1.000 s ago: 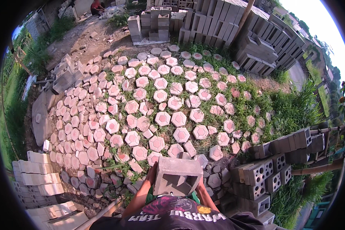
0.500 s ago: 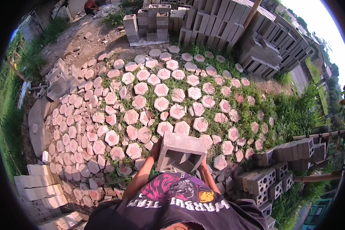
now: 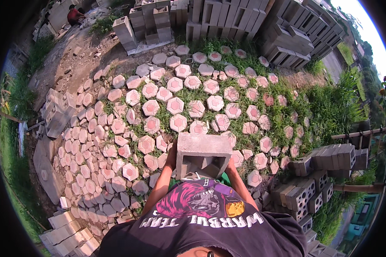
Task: The person picks up concrete masonry blocks from a stack and places them onto another stack or into a designated layout on the ground.
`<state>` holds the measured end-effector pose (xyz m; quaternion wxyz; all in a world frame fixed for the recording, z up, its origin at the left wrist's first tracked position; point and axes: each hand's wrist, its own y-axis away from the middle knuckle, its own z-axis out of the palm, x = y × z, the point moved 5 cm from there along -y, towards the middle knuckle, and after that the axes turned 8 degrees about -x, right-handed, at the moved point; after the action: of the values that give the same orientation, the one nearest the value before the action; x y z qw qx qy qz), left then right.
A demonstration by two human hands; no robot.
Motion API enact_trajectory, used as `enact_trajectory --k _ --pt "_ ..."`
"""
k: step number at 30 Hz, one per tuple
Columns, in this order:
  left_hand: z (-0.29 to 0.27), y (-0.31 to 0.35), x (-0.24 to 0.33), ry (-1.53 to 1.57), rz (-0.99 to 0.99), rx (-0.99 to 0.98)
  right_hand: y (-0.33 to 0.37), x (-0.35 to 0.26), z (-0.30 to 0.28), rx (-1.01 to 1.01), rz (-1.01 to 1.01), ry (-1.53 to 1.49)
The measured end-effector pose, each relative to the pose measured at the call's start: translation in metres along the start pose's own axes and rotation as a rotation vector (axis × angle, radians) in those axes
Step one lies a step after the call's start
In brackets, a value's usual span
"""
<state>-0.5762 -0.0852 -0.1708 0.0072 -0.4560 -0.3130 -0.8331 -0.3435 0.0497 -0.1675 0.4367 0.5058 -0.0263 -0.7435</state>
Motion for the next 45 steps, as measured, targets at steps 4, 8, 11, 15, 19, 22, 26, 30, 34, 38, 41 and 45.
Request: enact_trajectory --k 4,8,11,15,19,22,26,30,34,38,41,45 --pt "-0.006 -0.055 0.044 0.017 0.078 0.112 -0.078 -0.053 0.032 -0.136 0.075 -0.012" --pt "-0.011 -0.101 0.089 0.164 0.098 0.197 -0.165 -0.116 0.065 -0.243 0.063 0.199" --pt "-0.007 -0.129 0.118 0.256 0.120 0.246 -0.212 -0.161 0.092 -0.353 0.213 0.118" --pt "-0.011 -0.166 0.160 0.349 0.153 0.291 -0.273 -0.173 0.102 -0.368 0.215 0.021" --pt "-0.017 -0.214 0.193 0.426 0.149 0.289 -0.324 -0.186 0.107 -0.391 0.295 0.016" --pt "-0.028 -0.257 0.222 0.474 0.125 0.259 -0.364 -0.208 0.125 -0.339 0.205 -0.022" --pt "-0.046 -0.338 0.274 0.478 0.082 0.165 -0.412 -0.254 0.147 -0.199 0.033 0.150" --pt "-0.060 -0.437 0.353 0.327 0.005 -0.069 -0.499 -0.256 0.148 -0.201 0.007 -0.167" --pt "-0.102 -0.494 0.419 0.144 0.044 -0.195 -0.543 -0.293 0.211 -0.142 -0.130 -0.136" --pt "-0.126 -0.529 0.464 0.137 0.001 -0.186 -0.588 -0.308 0.248 -0.090 -0.196 0.013" --pt "-0.156 -0.544 0.489 0.154 -0.007 -0.148 -0.627 -0.316 0.276 -0.129 -0.195 0.094" --pt "-0.188 -0.568 0.508 0.197 -0.019 -0.079 -0.672 -0.337 0.320 -0.165 -0.127 0.195"
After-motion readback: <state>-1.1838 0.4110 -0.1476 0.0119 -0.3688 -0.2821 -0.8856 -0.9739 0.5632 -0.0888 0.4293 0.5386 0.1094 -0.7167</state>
